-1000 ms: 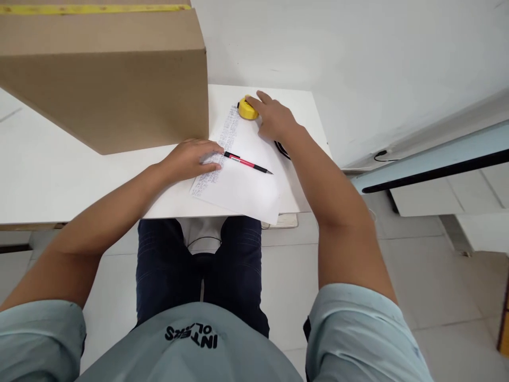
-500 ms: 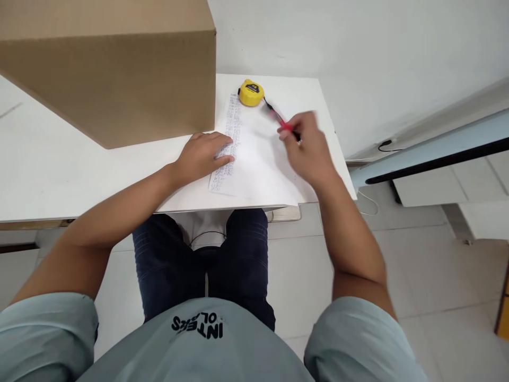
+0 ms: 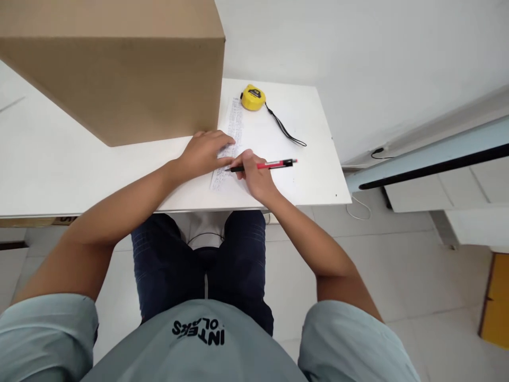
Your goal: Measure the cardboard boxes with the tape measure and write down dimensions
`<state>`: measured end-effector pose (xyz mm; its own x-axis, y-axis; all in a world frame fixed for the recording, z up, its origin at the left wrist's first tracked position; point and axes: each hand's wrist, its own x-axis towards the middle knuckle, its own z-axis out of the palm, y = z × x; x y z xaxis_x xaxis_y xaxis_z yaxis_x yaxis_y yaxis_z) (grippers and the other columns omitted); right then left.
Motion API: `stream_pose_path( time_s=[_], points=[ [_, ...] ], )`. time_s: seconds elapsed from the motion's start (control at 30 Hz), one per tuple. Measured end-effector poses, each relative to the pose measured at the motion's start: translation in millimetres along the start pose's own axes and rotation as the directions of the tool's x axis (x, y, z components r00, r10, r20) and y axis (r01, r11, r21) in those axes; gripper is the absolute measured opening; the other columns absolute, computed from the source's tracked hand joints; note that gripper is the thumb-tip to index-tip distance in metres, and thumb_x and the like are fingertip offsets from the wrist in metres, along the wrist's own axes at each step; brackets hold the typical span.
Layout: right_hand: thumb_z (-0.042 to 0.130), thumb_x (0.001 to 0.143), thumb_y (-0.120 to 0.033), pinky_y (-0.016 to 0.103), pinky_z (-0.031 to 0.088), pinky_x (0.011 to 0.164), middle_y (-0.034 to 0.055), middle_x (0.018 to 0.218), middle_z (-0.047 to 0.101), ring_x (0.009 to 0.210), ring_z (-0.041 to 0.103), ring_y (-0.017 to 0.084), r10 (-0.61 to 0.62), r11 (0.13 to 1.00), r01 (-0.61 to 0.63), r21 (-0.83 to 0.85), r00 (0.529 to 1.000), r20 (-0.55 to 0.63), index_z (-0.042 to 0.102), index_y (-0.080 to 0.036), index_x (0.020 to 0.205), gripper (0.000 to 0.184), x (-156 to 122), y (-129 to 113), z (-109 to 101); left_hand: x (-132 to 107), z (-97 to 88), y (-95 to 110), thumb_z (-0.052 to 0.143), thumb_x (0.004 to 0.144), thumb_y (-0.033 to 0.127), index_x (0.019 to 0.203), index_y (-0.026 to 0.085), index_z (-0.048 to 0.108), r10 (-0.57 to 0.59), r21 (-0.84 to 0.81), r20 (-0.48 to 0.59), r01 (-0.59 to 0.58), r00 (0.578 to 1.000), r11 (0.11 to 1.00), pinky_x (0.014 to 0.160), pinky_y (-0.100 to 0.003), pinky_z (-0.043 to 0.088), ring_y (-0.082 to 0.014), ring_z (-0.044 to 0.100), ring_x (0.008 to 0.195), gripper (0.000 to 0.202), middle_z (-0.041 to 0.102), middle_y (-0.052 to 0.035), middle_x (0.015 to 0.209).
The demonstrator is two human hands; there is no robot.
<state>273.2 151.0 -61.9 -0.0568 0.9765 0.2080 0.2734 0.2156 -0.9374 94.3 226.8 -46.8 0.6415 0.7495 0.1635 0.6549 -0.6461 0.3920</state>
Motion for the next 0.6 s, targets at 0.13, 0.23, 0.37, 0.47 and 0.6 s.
stream_pose_path(
  time_s=[0.13,0.23,0.37,0.47,0.6],
  points=[
    [0.058,0.089,-0.078,0.031,0.036,0.056,-0.0021,0.056,0.049,0.056,0.046,0.014,0.031,0.977,-0.031,-0.209,1.0,-0.003,0.054,-0.023,0.059,0.063,-6,-12,1,1,-1.9,-1,0.065,0.095,0.041,0.131,0.021,0.067,-0.006,-0.002,0.028,0.006,1.0,1.0,0.11,-0.045,0.039,-0.0305,0.061,0.129,0.041,0.069,-0.01,0.137],
    [0.059,0.092,-0.072,0.032,0.038,0.058,-0.0005,0.057,0.056,0.058,0.049,0.015,0.018,0.966,-0.012,-0.259,1.0,0.02,0.051,-0.023,0.056,0.062,-9,-18,5,1,-2.9,-1,0.064,0.096,0.04,0.132,0.023,0.067,-0.014,-0.01,0.035,0.015,0.999,1.0,0.11,-0.044,0.039,-0.0294,0.061,0.13,0.04,0.068,-0.0086,0.138],
    [0.059,0.092,-0.068,0.032,0.041,0.06,0.0003,0.059,0.06,0.061,0.053,0.016,0.027,0.956,-0.043,-0.29,0.998,-0.061,0.054,-0.023,0.058,0.056,-9,-16,7,-1,-3.8,-1,0.063,0.097,0.041,0.132,0.022,0.066,-0.01,-0.01,0.047,0.01,0.999,1.0,0.11,-0.044,0.039,-0.0292,0.06,0.131,0.041,0.068,-0.0089,0.14],
    [0.059,0.092,-0.068,0.033,0.042,0.06,0.0005,0.059,0.062,0.062,0.055,0.017,0.027,0.953,-0.043,-0.3,0.998,-0.056,0.057,-0.024,0.06,0.055,-9,-12,7,-3,-4.1,-2,0.062,0.097,0.04,0.132,0.022,0.066,0.002,-0.012,0.049,-0.001,0.999,1.0,0.11,-0.043,0.039,-0.0285,0.06,0.13,0.039,0.068,-0.0091,0.14],
    [0.06,0.091,-0.068,0.033,0.043,0.06,0.0004,0.058,0.061,0.061,0.055,0.018,0.022,0.948,-0.039,-0.315,0.998,-0.057,0.056,-0.024,0.058,0.055,-9,-11,8,-4,-3.8,-2,0.062,0.097,0.038,0.131,0.023,0.066,0.01,-0.02,0.044,-0.009,0.999,1.0,0.11,-0.043,0.039,-0.0284,0.06,0.13,0.038,0.068,-0.0088,0.139]
  ],
)
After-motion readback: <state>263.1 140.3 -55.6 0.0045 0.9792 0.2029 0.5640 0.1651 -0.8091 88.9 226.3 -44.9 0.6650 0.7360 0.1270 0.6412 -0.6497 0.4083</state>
